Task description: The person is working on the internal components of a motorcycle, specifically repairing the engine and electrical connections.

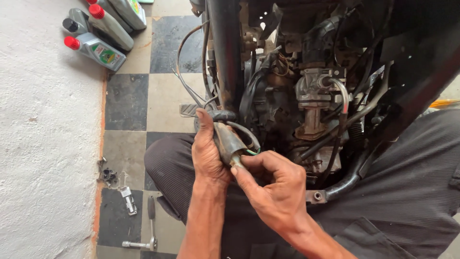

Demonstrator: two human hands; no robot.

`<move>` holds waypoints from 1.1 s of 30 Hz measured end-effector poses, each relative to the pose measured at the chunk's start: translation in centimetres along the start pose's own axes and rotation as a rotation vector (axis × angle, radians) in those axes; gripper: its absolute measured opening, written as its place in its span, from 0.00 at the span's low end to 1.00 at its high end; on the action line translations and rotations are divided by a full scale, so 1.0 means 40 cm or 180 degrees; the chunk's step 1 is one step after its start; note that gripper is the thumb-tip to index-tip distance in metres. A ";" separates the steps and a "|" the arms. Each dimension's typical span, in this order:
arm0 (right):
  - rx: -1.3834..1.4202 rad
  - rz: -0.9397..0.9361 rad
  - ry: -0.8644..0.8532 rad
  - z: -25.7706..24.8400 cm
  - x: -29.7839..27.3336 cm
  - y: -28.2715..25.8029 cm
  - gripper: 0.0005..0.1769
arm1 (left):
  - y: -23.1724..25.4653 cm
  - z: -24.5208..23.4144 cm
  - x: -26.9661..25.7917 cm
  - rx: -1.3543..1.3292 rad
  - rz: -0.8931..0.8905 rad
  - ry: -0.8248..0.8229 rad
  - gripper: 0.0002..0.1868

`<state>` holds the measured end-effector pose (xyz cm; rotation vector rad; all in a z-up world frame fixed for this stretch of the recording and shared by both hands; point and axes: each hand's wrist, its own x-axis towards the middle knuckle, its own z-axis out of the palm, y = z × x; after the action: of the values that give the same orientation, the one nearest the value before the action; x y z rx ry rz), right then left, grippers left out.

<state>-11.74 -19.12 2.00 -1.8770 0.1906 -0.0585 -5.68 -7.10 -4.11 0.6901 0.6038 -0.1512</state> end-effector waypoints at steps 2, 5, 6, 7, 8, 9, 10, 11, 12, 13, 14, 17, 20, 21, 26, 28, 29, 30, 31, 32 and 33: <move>-0.0003 0.0181 -0.0102 -0.005 0.009 -0.005 0.09 | -0.001 0.001 -0.001 0.0165 0.0012 0.0137 0.31; 0.0108 0.0600 -0.0226 -0.005 0.012 -0.004 0.09 | -0.014 -0.007 0.002 0.0276 0.0285 0.0008 0.29; 0.0234 0.0626 -0.0183 -0.001 0.007 -0.001 0.09 | -0.016 -0.006 0.003 0.0267 0.0358 0.0005 0.28; 0.0357 0.0649 -0.0145 0.002 0.001 0.003 0.09 | -0.019 -0.005 0.002 0.0254 0.0433 0.0004 0.27; 0.0350 0.0651 -0.0138 0.002 -0.007 0.018 0.09 | -0.018 -0.002 0.001 0.0250 0.0424 -0.0001 0.27; 0.0501 0.0385 -0.0127 0.005 -0.017 0.032 0.10 | -0.013 -0.001 -0.002 0.0287 0.0426 -0.0005 0.26; 0.0652 0.0119 -0.0117 0.008 -0.026 0.045 0.11 | -0.008 0.000 -0.004 0.0323 0.0428 -0.0010 0.25; 0.0656 0.0116 -0.0116 -0.001 -0.024 0.046 0.11 | -0.002 0.007 -0.007 0.0326 0.0432 -0.0012 0.25; 0.0660 -0.0146 -0.0237 -0.010 -0.021 0.048 0.15 | 0.005 0.013 -0.009 0.0348 0.0374 0.0049 0.25; 0.0653 -0.0400 -0.0360 -0.021 -0.020 0.052 0.19 | 0.007 0.019 -0.011 0.0363 0.0306 0.0112 0.25; 0.0646 -0.0397 -0.0360 -0.024 -0.020 0.055 0.19 | 0.008 0.021 -0.010 0.0358 0.0300 0.0113 0.25; 0.0181 -0.0819 -0.0344 -0.027 -0.022 0.062 0.21 | 0.008 0.024 -0.010 0.0235 0.0133 0.0144 0.25; -0.0123 -0.1032 -0.0075 -0.024 -0.018 0.051 0.14 | 0.009 0.034 -0.013 0.0154 0.0177 0.0151 0.21; -0.0209 -0.1050 -0.0007 -0.024 -0.014 0.043 0.12 | 0.011 0.038 -0.016 0.0131 0.0206 0.0124 0.17; -0.0332 -0.1044 0.0059 -0.025 0.006 0.037 0.09 | 0.009 0.036 -0.016 0.0299 0.0242 0.0299 0.09; -0.0305 -0.1031 0.0045 -0.027 0.013 0.052 0.08 | 0.000 0.029 -0.010 0.0466 0.0380 0.0224 0.09; -0.0308 -0.1024 0.0037 -0.027 0.013 0.055 0.08 | 0.001 0.036 -0.014 0.0463 0.0374 0.0234 0.09; -0.0307 -0.1014 0.0049 -0.027 0.012 0.059 0.08 | 0.002 0.043 -0.019 0.0596 0.0476 0.0265 0.08; -0.0298 -0.1014 0.0055 -0.027 0.013 0.062 0.08 | 0.006 0.050 -0.024 0.0729 0.0589 0.0298 0.08; -0.0294 -0.1015 0.0041 -0.025 0.010 0.062 0.08 | 0.001 0.045 -0.024 0.0725 0.0595 0.0311 0.08; -0.0321 -0.0938 0.0084 -0.024 0.008 0.063 0.08 | -0.004 0.041 -0.023 0.1335 0.0965 0.0354 0.09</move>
<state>-11.82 -20.81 -0.10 -1.9933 -0.0679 -0.2797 -5.69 -8.34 -2.68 1.1934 0.5711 0.0464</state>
